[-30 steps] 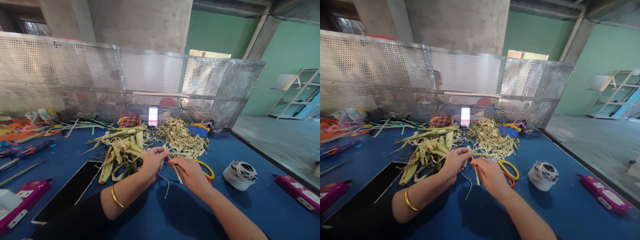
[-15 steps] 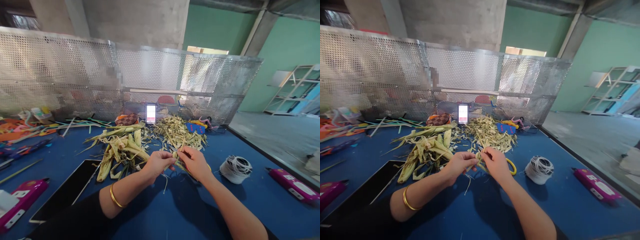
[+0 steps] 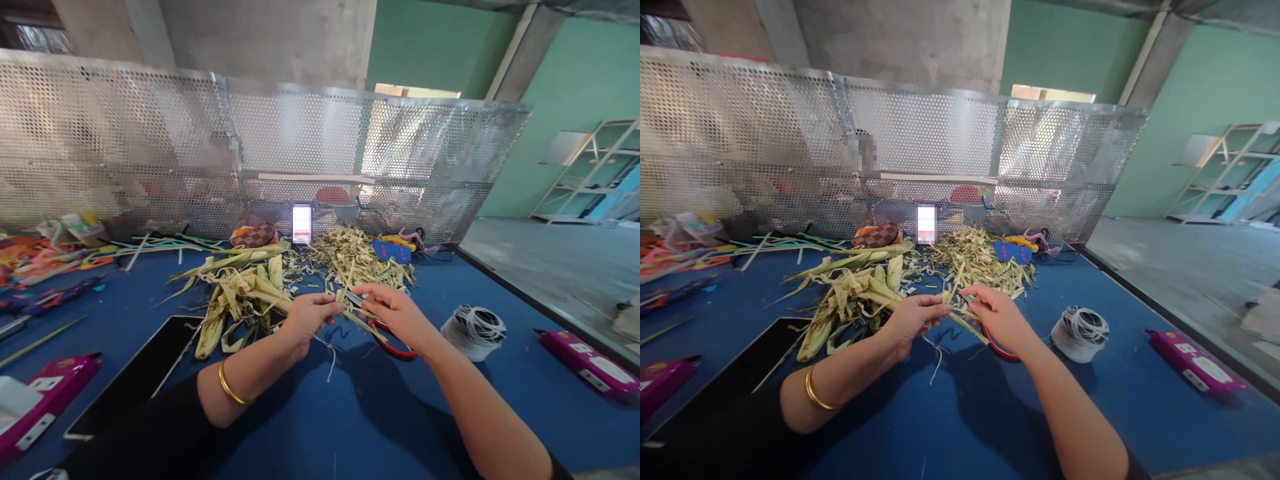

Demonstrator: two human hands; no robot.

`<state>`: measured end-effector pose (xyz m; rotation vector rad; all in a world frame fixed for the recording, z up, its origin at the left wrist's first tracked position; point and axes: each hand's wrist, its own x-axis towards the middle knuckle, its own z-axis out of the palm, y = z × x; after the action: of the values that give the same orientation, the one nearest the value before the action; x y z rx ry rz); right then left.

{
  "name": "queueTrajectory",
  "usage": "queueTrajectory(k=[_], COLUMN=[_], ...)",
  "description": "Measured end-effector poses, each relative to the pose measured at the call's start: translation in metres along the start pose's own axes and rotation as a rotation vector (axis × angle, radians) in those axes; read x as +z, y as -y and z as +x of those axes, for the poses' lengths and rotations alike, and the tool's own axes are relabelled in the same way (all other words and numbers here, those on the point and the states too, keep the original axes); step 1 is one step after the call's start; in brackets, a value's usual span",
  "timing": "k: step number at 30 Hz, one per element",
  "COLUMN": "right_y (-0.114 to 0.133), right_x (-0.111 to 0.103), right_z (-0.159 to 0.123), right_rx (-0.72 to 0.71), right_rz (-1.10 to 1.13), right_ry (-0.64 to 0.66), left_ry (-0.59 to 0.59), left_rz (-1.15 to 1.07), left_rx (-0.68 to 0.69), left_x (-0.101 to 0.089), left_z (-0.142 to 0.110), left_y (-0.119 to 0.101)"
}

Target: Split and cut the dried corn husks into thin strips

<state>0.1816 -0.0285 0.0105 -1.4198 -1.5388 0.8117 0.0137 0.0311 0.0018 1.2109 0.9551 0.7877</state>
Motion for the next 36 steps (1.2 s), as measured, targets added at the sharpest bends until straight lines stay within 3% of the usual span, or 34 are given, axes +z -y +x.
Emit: queueTrajectory(k=[4, 6, 11, 13, 16, 19, 26, 36], right_y=[0.009, 0.010, 0.008, 0.009, 0.011, 0.010, 0.000, 0.000], right_x=[-0.010, -0.010, 0.001, 0.006, 0.011, 0.010, 0.004, 0.008], right_z=[-0.004, -0.005, -0.003, -0.003, -0.003, -0.003, -0.001, -0.001], right_rx=[-0.073, -0.108, -0.238, -0.222, -0.121, -0.068, -0.055, -0.120], right_rz=[-0.017, -0.004, 0.054, 0.118, 0.203, 0.085, -0.275, -0.508], right_ry=[0.162, 0.175, -0.134, -0.232, -0.278, -0.241, -0.017, 0.000], left_ry=[0.033, 0.040, 0.048, 0.059, 0.073, 0.061, 0.011, -0.016], left_rz=[-0.042, -0.037, 0.010, 0.033, 0.064, 0.064, 0.042, 0.148], left_rx=[-0.059, -0.078, -0.078, -0.073, -0.063, -0.051, -0.031, 0.038], left_x=[-0.003, -0.003, -0.001, 0.000, 0.002, 0.002, 0.002, 0.004], left_z=[0.003, 0.003, 0.001, 0.000, -0.001, -0.001, -0.003, -0.002], left_y=[0.000, 0.000, -0.001, -0.001, -0.001, 0.000, -0.001, 0.000])
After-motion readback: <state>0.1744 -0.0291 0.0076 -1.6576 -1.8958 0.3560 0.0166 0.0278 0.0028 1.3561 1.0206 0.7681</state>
